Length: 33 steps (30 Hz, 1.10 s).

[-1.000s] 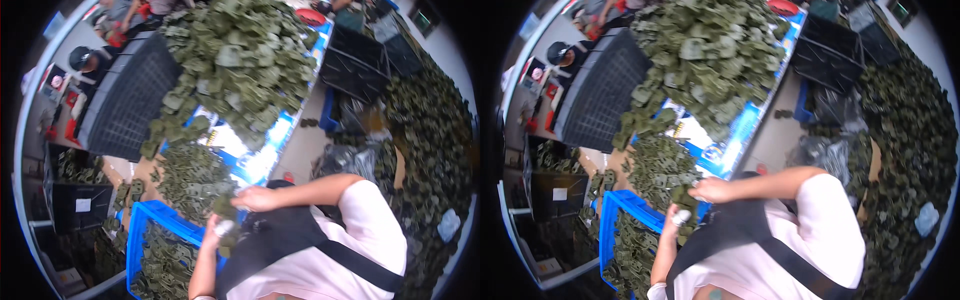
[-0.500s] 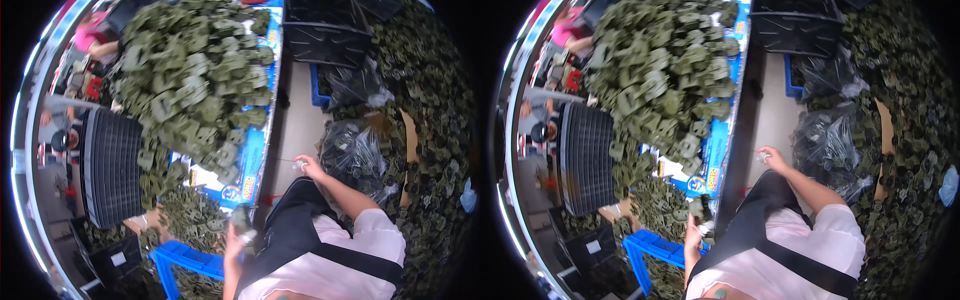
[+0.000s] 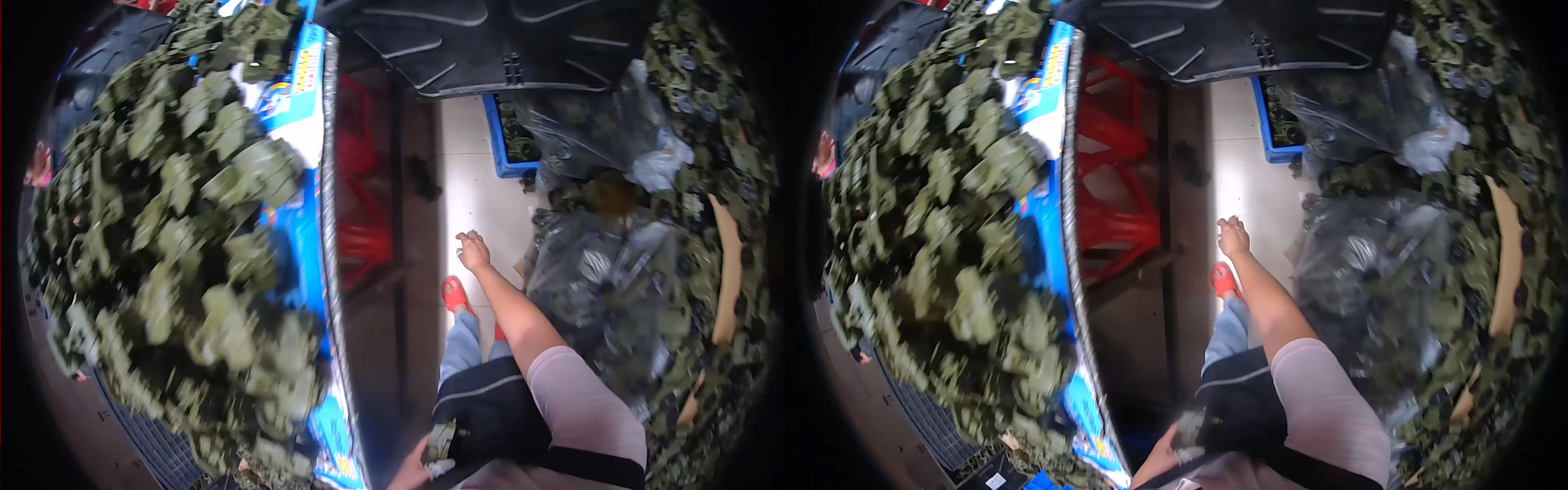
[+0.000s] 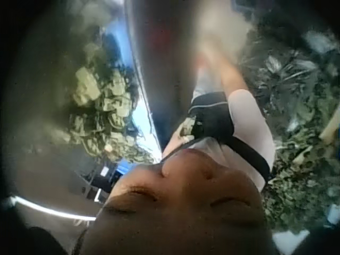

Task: The person repeatedly picks up small green plastic components from a table and a blue bin, aligns them, and snaps them together by hand. The assembled units are placed back into the blue bin. The process continues with the same repetitive pick, align, and snap actions throughout the clip.

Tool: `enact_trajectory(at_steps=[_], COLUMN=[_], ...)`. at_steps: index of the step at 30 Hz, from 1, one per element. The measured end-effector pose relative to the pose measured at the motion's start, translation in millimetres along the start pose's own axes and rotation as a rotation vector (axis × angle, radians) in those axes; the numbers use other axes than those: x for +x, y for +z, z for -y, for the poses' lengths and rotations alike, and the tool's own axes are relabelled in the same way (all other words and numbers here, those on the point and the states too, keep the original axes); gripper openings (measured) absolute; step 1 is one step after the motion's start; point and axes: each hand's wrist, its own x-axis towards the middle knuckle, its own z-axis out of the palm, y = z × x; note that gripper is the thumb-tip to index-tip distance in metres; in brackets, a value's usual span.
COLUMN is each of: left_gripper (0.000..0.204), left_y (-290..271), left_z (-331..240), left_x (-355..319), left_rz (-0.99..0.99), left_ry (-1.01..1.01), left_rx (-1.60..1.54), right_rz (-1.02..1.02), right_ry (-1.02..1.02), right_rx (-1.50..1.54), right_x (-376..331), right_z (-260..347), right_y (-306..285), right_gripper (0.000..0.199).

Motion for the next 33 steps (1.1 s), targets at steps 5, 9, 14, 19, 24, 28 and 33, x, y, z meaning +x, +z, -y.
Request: enact_trajectory(at_steps=[5, 9, 14, 19, 24, 28, 33], left_gripper=[0.073, 0.073, 0.073, 0.074, 0.074, 0.075, 0.073], left_y=[-36.3, -53.7, -63.2, -58.0, -48.5, -47.4, -17.1], left_z=[-9.1, -28.0, -30.8, -43.1, -63.5, -69.9, -36.7], left_x=[81.7, 123.0, 147.1, 117.4, 44.4, -38.5, -133.7], left_rz=[-0.031, -0.058, -0.075, -0.052, -0.064, -0.125, -0.505], left_ry=[-0.197, -0.277, -0.26, -0.141, 0.016, 0.186, 0.306], left_rx=[0.077, 0.123, 0.178, 0.226, 0.269, 0.33, 0.19], right_rz=[-0.005, -0.112, -0.154, -0.134, -0.193, -0.318, -0.397], right_ry=[-0.039, -0.134, -0.169, -0.035, -0.172, -0.51, -0.86], right_rx=[-0.099, -0.188, -0.194, 0.9, 0.988, 0.717, 0.415], right_x=[143.0, 237.8, 289.2, 180.8, -66.6, -170.8, -84.4], right_z=[-15.8, -4.0, -19.0, -64.2, 17.4, 147.8, 353.6], right_y=[70.2, 105.8, 140.4, 155.5, -14.6, -219.3, -374.1], right_gripper=[0.061, 0.069, 0.07, 0.063, 0.05, 0.052, 0.061])
